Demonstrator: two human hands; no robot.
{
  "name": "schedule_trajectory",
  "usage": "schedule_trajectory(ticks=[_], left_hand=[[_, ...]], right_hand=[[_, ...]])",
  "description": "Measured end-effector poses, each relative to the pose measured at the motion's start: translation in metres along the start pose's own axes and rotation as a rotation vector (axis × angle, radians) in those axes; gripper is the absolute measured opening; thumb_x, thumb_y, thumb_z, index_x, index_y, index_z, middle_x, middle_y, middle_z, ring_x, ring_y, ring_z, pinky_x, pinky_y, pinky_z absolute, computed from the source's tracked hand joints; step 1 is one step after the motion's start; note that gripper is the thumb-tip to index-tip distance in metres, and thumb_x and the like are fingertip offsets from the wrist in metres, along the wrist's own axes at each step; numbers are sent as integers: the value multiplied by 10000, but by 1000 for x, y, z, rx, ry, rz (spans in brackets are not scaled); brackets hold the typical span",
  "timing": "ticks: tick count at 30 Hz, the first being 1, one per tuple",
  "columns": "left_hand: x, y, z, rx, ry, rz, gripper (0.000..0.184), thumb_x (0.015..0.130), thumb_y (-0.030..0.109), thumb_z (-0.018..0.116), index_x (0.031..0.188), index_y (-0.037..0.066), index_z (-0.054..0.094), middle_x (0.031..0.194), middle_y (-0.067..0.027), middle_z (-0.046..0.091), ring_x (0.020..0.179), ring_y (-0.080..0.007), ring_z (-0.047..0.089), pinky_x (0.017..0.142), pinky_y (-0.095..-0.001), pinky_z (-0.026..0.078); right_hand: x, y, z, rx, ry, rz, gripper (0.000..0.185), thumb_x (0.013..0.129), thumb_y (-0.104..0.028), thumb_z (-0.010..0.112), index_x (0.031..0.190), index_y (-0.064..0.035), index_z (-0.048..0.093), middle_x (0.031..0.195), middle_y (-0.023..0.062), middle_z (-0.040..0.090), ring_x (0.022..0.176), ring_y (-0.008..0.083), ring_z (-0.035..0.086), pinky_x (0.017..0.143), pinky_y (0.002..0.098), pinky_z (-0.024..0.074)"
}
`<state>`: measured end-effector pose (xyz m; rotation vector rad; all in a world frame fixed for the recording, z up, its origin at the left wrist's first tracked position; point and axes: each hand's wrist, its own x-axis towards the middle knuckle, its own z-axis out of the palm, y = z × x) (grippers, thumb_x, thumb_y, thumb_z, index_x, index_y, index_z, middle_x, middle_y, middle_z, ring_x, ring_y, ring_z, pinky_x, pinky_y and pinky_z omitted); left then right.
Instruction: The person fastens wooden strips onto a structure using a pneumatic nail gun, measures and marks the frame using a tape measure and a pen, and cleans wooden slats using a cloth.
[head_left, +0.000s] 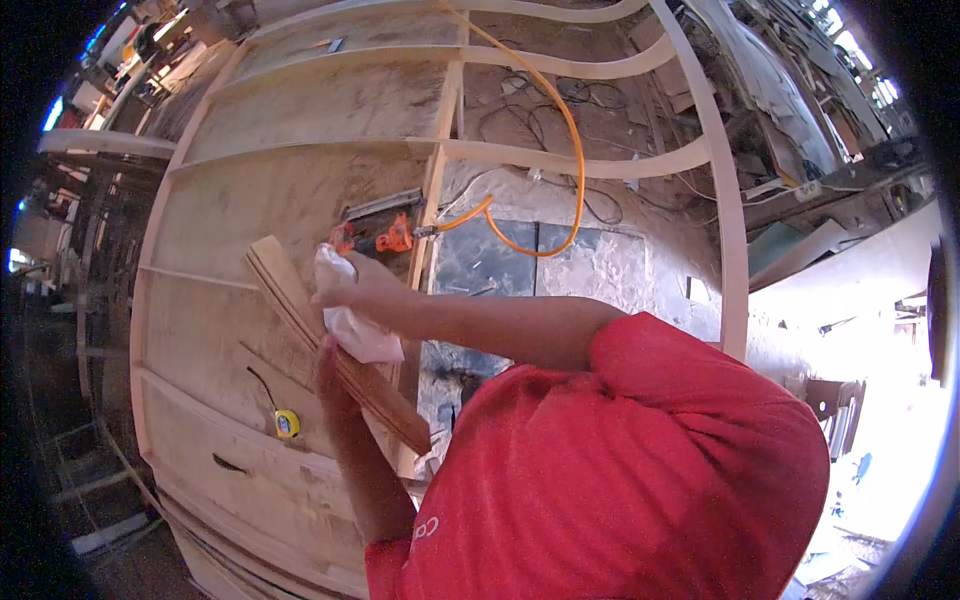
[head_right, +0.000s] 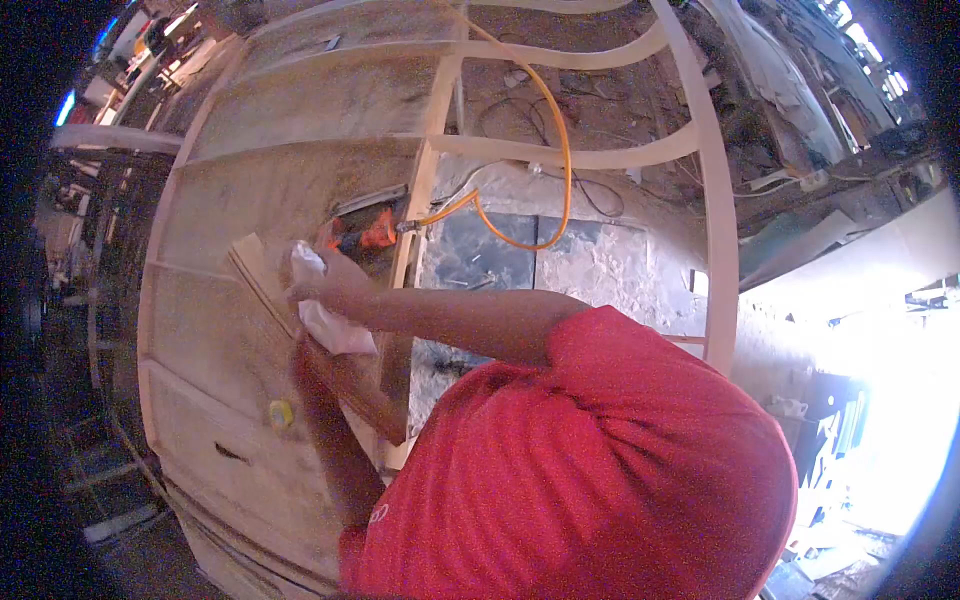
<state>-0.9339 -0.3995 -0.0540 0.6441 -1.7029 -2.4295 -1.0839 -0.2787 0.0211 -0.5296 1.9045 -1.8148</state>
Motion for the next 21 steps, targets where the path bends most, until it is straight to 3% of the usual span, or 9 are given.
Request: schedule_trajectory(ticks=[3, 6, 10, 13, 14, 15, 17, 19, 21], left_hand=[[-1, 11, 12, -20, 33, -1, 621, 945, 402, 601, 1391, -14, 482, 1317, -142, 594, 1178, -265, 605, 951, -403, 515], [-7, 16, 21, -41, 24, -8, 573, 948, 382, 597, 1365, 0, 509, 1297, -127, 607, 1160, -248, 618, 904, -386, 540], [-4, 33, 26, -86, 31, 29, 519, 945, 345, 603, 1339, 15, 536, 1244, -113, 633, 1084, -226, 644, 838, -353, 558], [-23, 60, 36, -50, 190, 23, 461, 929, 307, 629, 1288, 25, 564, 1140, -98, 658, 914, -195, 653, 749, -313, 540], [-26, 62, 36, -40, 254, -2, 445, 924, 303, 637, 1265, 24, 572, 1104, -95, 661, 866, -187, 648, 726, -306, 530], [-26, 53, 15, -75, 293, -20, 434, 920, 303, 643, 1242, 19, 577, 1058, -93, 661, 826, -186, 638, 710, -303, 520], [-29, 37, -10, -117, 255, -25, 420, 924, 309, 644, 1215, 13, 579, 1025, -90, 651, 804, -181, 622, 695, -306, 509], [-32, 23, -30, -153, 196, -29, 409, 927, 316, 645, 1188, 8, 580, 991, -88, 641, 782, -175, 607, 679, -310, 499], [-36, 9, -43, -225, 150, -103, 387, 932, 301, 654, 1163, 0, 581, 916, -81, 626, 734, -173, 591, 660, -309, 490]], right_hand=[[-9, -5, -12, 401, -212, 61, 523, 817, -314, 826, 1173, 3, 613, 1049, 99, 691, 896, 174, 633, 820, 352, 524], [-11, 6, -9, 3, -34, -3, 515, 821, -289, 827, 1204, -28, 603, 1050, 64, 678, 905, 165, 645, 841, 358, 531], [20, 38, -41, 367, 135, 126, 403, 923, -398, 697, 1103, -40, 647, 891, 114, 675, 830, 207, 640, 769, 383, 520], [52, 58, -107, 955, -48, 172, 261, 990, -294, 584, 1100, -65, 644, 948, 89, 658, 867, 243, 657, 815, 448, 564], [45, 49, -139, 776, -37, 99, 376, 980, -276, 581, 1193, 32, 615, 1176, 214, 682, 1094, 348, 662, 1003, 502, 524], [40, 17, -148, 855, 234, 243, 396, 982, -299, 576, 1194, 33, 614, 1153, 204, 688, 1096, 361, 658, 1011, 511, 514], [50, 37, -205, 832, 201, 248, 412, 950, -299, 598, 1208, 22, 603, 1153, 193, 683, 1094, 364, 658, 1015, 556, 496], [41, 51, -252, 865, 293, 245, 450, 975, -375, 640, 1235, -10, 599, 925, 114, 646, 757, 279, 670, 727, 438, 589], [32, 79, -299, 787, 182, 99, 536, 923, -459, 696, 1222, -25, 597, 986, 127, 660, 859, 279, 672, 763, 516, 584]])
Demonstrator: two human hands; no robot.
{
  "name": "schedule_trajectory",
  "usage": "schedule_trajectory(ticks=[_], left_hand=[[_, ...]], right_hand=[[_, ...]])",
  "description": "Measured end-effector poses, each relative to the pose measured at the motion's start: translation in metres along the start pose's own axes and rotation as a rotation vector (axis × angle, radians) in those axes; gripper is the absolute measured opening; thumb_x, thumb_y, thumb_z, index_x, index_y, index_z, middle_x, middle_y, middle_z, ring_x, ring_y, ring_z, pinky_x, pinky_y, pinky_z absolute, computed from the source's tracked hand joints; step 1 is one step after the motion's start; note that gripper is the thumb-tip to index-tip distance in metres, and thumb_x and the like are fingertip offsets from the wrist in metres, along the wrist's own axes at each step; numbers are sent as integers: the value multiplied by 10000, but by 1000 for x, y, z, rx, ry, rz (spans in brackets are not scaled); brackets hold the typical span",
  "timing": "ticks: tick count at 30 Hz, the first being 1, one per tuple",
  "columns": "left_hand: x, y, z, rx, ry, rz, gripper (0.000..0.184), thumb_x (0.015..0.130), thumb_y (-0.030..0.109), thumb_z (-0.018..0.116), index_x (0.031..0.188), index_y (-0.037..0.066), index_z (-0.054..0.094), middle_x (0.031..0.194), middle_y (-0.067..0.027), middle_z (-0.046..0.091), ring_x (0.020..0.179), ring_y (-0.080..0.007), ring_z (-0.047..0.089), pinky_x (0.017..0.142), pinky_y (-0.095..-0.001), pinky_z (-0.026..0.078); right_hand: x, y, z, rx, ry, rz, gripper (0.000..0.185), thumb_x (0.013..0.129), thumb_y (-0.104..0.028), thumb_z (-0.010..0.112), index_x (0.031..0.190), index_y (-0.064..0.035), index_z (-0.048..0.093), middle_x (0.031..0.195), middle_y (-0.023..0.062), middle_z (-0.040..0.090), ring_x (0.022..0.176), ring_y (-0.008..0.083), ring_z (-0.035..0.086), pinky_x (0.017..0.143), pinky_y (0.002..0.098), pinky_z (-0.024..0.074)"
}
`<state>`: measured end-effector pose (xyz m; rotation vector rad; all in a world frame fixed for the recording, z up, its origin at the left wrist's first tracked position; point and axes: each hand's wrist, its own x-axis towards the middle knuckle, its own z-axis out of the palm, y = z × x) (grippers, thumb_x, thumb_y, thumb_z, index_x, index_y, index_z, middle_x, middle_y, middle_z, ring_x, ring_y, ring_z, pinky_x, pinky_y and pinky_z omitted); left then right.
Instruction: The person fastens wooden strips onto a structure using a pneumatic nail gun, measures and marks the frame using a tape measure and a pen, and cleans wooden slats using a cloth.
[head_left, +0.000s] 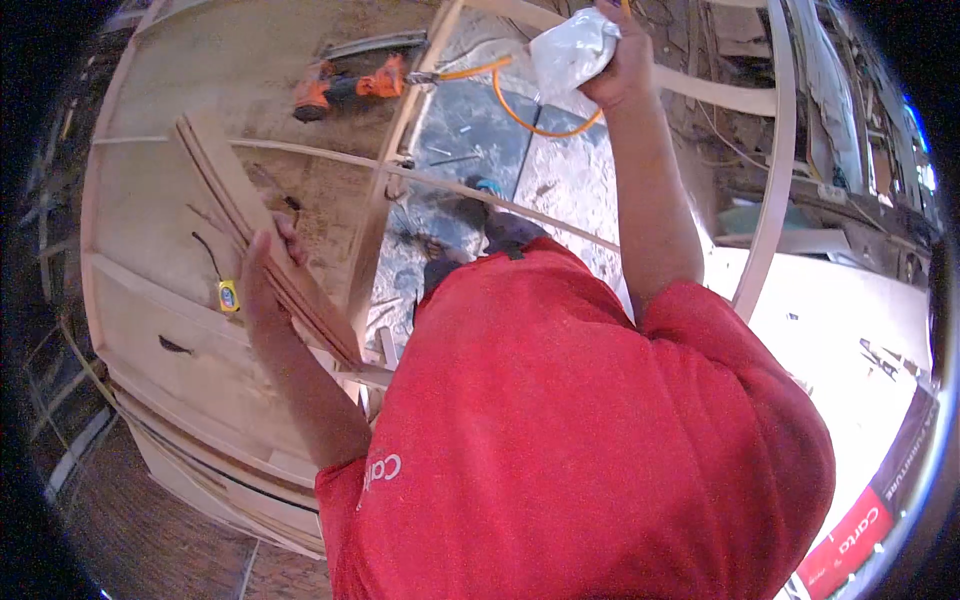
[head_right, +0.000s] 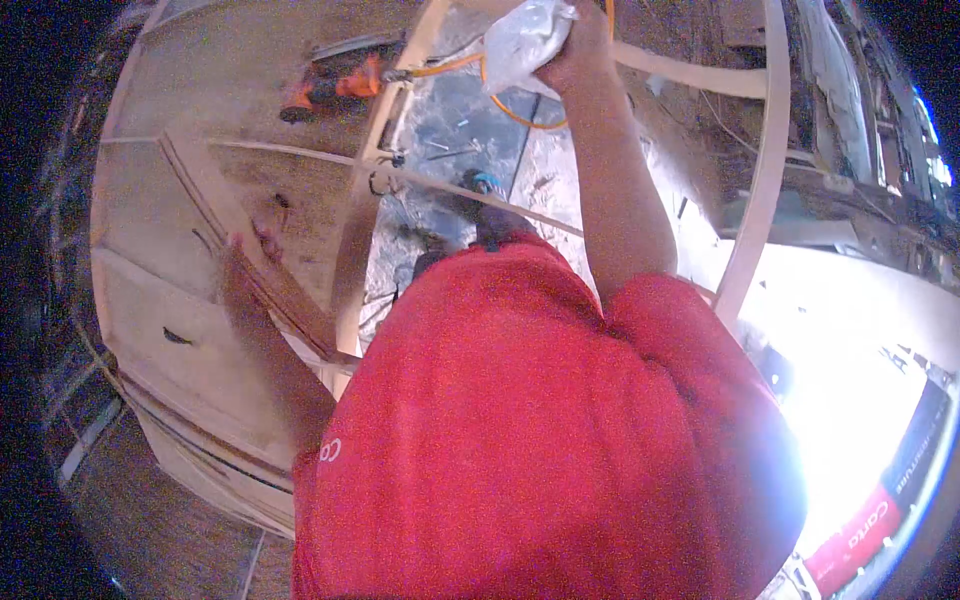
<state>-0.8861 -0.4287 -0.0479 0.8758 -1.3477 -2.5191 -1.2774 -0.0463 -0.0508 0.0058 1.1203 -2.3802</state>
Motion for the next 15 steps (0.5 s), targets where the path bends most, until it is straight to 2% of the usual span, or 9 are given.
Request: schedule_trajectory(ticks=[2, 3, 4, 5, 7, 11, 13, 14, 15], left_hand=[[-10, 0, 15, 48, 51, 40, 386, 932, 299, 661, 1163, 1, 582, 922, -78, 624, 745, -164, 593, 646, -302, 486], [-12, -1, 17, 62, 62, 18, 396, 930, 292, 665, 1186, 3, 575, 922, -77, 625, 748, -161, 593, 641, -296, 488], [-13, -3, 18, 78, 74, -2, 408, 929, 285, 669, 1208, 6, 569, 923, -76, 627, 750, -158, 594, 636, -291, 490], [-9, -5, 16, 83, 71, -11, 408, 929, 285, 669, 1208, 6, 569, 923, -76, 627, 750, -158, 594, 636, -291, 490], [-4, -8, 16, 127, 73, -2, 494, 958, 342, 636, 1302, 14, 503, 970, -117, 654, 750, -244, 629, 679, -345, 540], [-2, -8, 32, 93, 36, -4, 386, 934, 202, 651, 1268, 49, 531, 943, -87, 642, 727, -157, 606, 633, -287, 516], [2, -9, 34, 115, 66, -62, 360, 935, 183, 643, 1251, 57, 528, 953, -88, 649, 717, -162, 614, 621, -288, 524], [2, -8, 39, 118, 63, -50, 360, 935, 183, 643, 1251, 57, 528, 953, -88, 649, 717, -162, 614, 621, -288, 524], [0, -7, 44, 157, 30, -4, 357, 933, 185, 650, 1244, 63, 524, 950, -85, 649, 712, -163, 616, 615, -288, 527]], right_hand=[[-37, -32, 15, 125, 285, -34, 462, 902, -292, 583, 1233, 32, 586, 1205, 208, 660, 1139, 392, 635, 1043, 621, 448], [-53, -37, 16, 142, 340, 8, 595, 854, -294, 547, 1334, 56, 510, 1359, 245, 567, 1279, 430, 542, 1104, 682, 348], [-62, -41, 2, 142, 356, 10, 595, 854, -294, 547, 1334, 56, 510, 1359, 245, 567, 1279, 430, 542, 1104, 682, 348], [-69, -47, -14, 164, 286, 37, 651, 848, -303, 536, 1380, 63, 461, 1420, 254, 507, 1338, 444, 476, 1129, 694, 297], [-78, -47, -29, 162, 230, 48, 732, 880, -305, 515, 1479, 71, 329, 1544, 265, 358, 1442, 460, 342, 1164, 714, 211], [-91, -42, -18, 6, 294, 3, 637, 925, -294, 483, 1456, 46, 390, 1514, 250, 418, 1418, 443, 389, 1163, 703, 234], [-93, -41, -4, 68, 359, -90, 524, 973, -295, 437, 1405, -2, 489, 1443, 229, 516, 1359, 418, 476, 1079, 681, 379], [-87, -41, -15, 73, 350, -97, 524, 973, -295, 437, 1405, -2, 489, 1443, 229, 516, 1359, 418, 476, 1079, 681, 379], [-81, -41, -37, 159, 242, -70, 498, 978, -316, 432, 1371, -27, 532, 1374, 217, 570, 1294, 403, 531, 987, 654, 448]])
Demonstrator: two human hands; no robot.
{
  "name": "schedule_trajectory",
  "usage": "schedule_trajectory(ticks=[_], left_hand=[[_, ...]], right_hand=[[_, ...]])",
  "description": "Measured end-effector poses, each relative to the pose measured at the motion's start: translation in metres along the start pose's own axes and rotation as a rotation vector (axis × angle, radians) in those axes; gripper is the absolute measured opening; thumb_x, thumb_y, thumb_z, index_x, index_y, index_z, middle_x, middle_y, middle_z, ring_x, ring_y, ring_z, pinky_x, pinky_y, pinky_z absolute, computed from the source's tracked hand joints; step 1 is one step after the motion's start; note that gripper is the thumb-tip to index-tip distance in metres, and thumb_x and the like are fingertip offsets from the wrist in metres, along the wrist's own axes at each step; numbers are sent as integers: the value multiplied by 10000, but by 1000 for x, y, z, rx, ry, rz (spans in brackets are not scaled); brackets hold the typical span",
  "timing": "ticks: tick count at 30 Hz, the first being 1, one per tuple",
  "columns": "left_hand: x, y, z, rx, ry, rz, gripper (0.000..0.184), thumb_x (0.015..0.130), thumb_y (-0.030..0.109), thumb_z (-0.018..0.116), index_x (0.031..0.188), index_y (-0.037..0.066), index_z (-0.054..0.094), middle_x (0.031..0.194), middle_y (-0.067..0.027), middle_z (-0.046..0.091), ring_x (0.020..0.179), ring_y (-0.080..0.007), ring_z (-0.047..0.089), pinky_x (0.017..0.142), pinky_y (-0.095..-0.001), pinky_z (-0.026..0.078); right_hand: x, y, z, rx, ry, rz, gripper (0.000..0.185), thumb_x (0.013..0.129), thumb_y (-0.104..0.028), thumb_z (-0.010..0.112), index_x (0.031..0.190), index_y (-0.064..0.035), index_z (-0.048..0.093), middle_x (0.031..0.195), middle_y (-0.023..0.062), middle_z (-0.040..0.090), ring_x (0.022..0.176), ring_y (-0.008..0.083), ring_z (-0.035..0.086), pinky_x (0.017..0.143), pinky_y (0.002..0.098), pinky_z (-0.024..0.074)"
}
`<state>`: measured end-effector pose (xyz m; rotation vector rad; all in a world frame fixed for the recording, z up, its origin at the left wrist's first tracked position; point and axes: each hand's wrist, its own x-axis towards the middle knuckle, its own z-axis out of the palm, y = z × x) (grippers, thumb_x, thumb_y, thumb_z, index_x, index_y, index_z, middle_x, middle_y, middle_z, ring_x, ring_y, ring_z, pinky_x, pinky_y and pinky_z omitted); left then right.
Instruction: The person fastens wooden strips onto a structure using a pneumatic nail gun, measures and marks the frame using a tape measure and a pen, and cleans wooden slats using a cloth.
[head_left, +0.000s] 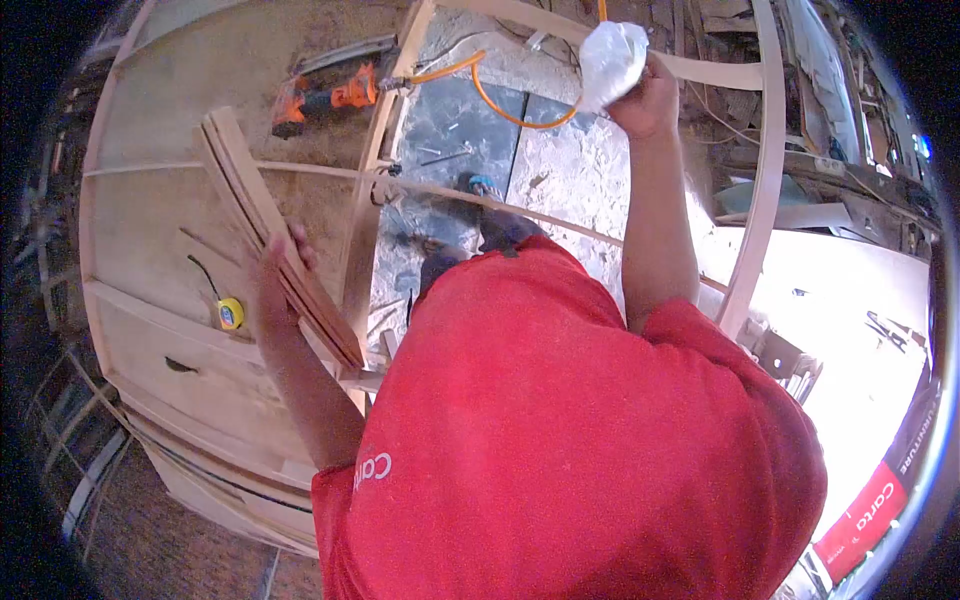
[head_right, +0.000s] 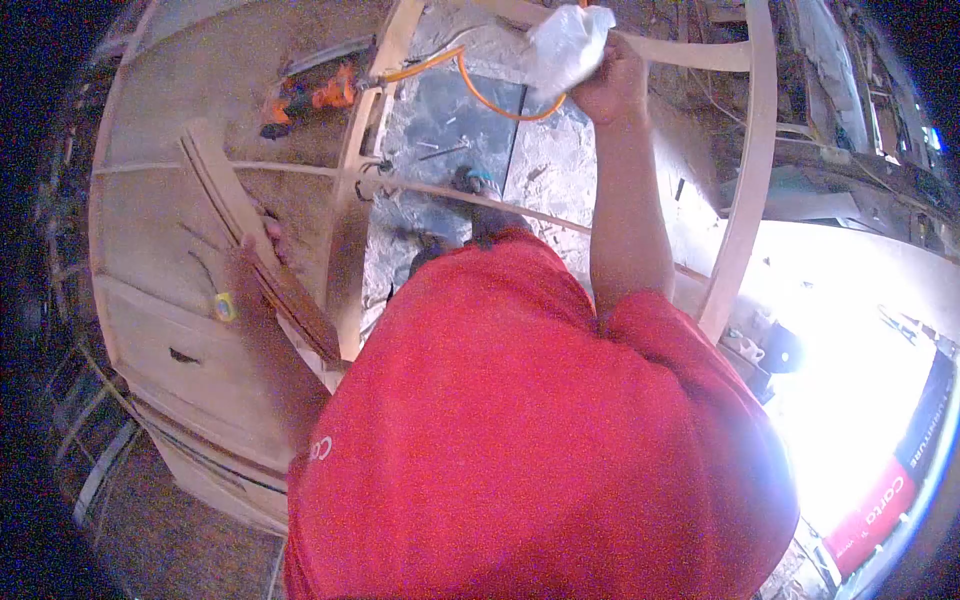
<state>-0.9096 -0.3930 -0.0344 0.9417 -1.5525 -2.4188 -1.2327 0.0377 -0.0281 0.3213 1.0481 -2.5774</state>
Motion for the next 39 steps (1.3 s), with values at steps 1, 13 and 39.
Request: schedule_trajectory(ticks=[1, 13, 39], left_hand=[[0, 1, 6, 36, -31, 52, 354, 932, 187, 657, 1236, 69, 520, 948, -82, 649, 708, -164, 618, 609, -288, 530], [-11, -6, 15, 235, 64, 63, 640, 851, 183, 776, 1399, 86, 461, 919, -30, 592, 736, -138, 601, 608, -287, 521], [-38, 22, 26, 471, -288, 260, 837, 602, 205, 946, 1329, 47, 564, 1212, -55, 630, 1218, -192, 551, 1090, -348, 370]], right_hand=[[9, -2, -12, 81, -106, 43, 478, 984, -337, 428, 1337, -51, 574, 1305, 204, 623, 1230, 387, 587, 895, 627, 517], [-24, 30, 66, -428, -331, 225, 429, 860, -145, 712, 1257, -12, 617, 1099, 115, 709, 956, 219, 702, 825, 390, 592], [-30, 45, 216, -1341, -1152, 404, 387, 916, -376, 753, 1117, -46, 732, 918, -7, 715, 785, 76, 620, 686, 257, 489]])
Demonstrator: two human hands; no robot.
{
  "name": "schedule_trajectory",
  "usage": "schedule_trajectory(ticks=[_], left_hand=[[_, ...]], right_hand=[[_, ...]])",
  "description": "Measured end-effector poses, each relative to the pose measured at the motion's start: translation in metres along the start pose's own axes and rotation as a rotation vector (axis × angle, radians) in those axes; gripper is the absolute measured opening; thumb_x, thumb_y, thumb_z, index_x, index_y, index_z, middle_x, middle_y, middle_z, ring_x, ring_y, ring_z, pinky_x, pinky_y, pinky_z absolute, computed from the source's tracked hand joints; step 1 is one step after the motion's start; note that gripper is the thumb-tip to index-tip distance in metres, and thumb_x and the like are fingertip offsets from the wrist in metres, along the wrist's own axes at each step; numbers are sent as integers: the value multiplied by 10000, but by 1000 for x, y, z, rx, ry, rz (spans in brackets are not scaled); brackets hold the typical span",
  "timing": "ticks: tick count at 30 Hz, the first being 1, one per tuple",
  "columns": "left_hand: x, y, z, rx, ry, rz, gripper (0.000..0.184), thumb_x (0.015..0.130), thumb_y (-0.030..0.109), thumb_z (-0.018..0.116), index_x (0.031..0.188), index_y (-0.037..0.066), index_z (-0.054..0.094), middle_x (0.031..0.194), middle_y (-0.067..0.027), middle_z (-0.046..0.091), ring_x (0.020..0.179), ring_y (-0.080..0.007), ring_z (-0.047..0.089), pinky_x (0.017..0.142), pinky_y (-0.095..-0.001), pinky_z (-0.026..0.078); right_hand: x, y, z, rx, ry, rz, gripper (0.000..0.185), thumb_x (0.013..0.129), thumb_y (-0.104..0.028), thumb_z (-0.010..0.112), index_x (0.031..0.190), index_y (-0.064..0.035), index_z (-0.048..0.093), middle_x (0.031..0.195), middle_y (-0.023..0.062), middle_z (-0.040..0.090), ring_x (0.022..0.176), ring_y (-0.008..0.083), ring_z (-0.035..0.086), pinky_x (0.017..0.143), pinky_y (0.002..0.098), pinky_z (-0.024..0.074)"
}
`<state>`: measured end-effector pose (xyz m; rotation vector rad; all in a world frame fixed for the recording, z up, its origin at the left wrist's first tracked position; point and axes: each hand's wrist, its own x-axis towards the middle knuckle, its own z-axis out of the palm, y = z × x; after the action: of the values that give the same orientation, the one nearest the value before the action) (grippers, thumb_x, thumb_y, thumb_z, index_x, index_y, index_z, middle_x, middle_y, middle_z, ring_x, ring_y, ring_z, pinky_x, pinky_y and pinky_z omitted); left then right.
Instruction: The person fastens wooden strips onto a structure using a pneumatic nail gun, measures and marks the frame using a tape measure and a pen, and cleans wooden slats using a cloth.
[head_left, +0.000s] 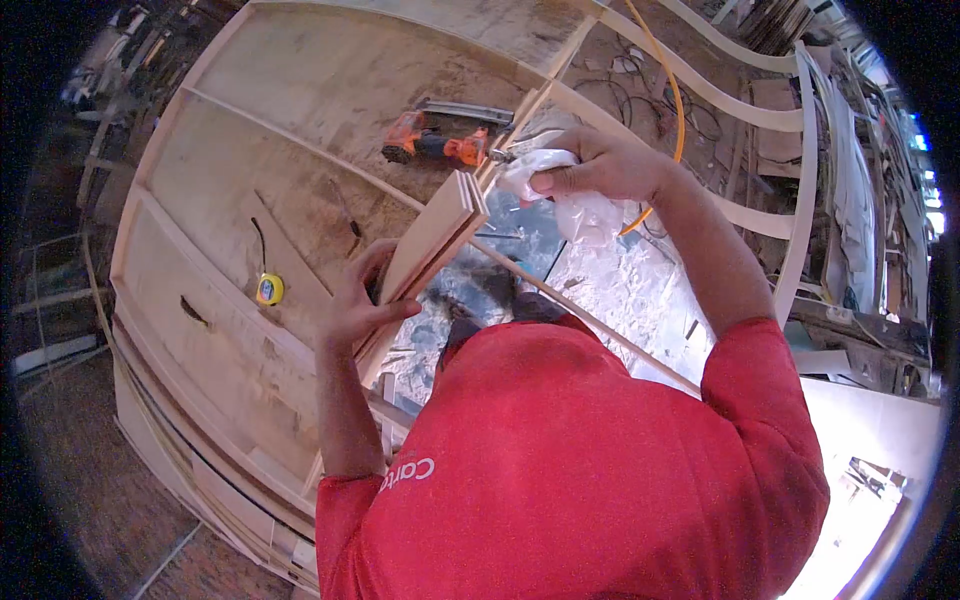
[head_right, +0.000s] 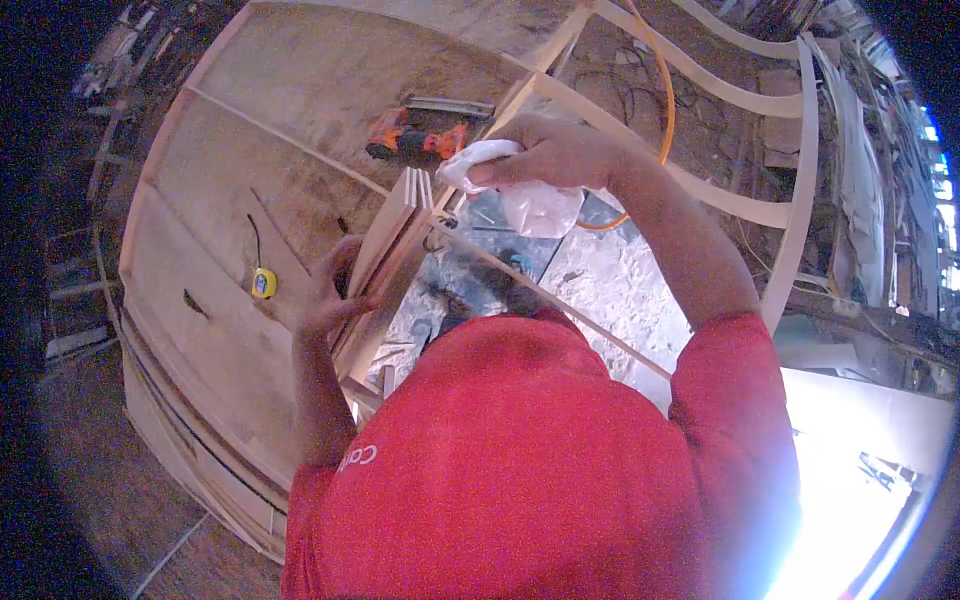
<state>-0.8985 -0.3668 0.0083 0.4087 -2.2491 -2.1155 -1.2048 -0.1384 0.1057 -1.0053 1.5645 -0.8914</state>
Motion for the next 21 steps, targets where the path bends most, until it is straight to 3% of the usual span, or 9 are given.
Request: schedule_trajectory(ticks=[1, 13, 21], left_hand=[[-1, 1, 0, 1, 5, -3, 837, 602, 205, 946, 1329, 47, 564, 1212, -55, 630, 1218, -192, 551, 1090, -348, 370], [-8, 0, 2, 10, 60, 0, 868, 567, 207, 970, 1322, 48, 573, 1239, -56, 621, 1230, -193, 542, 1100, -353, 365], [-5, -3, 3, 10, 53, -32, 910, 543, 192, 984, 1340, 69, 562, 1266, -57, 616, 1245, -196, 543, 1107, -359, 366]], right_hand=[[0, -7, 0, -7, -47, 47, 346, 930, -337, 743, 1106, -39, 729, 972, -3, 724, 854, 71, 614, 754, 253, 484], [13, -18, 6, 45, -199, 123, 397, 916, -351, 758, 1107, -5, 727, 973, 33, 750, 821, 77, 646, 711, 245, 502], [15, -22, 8, -2, -145, 165, 386, 911, -308, 769, 1134, 2, 715, 991, 42, 744, 844, 98, 662, 758, 257, 524]])
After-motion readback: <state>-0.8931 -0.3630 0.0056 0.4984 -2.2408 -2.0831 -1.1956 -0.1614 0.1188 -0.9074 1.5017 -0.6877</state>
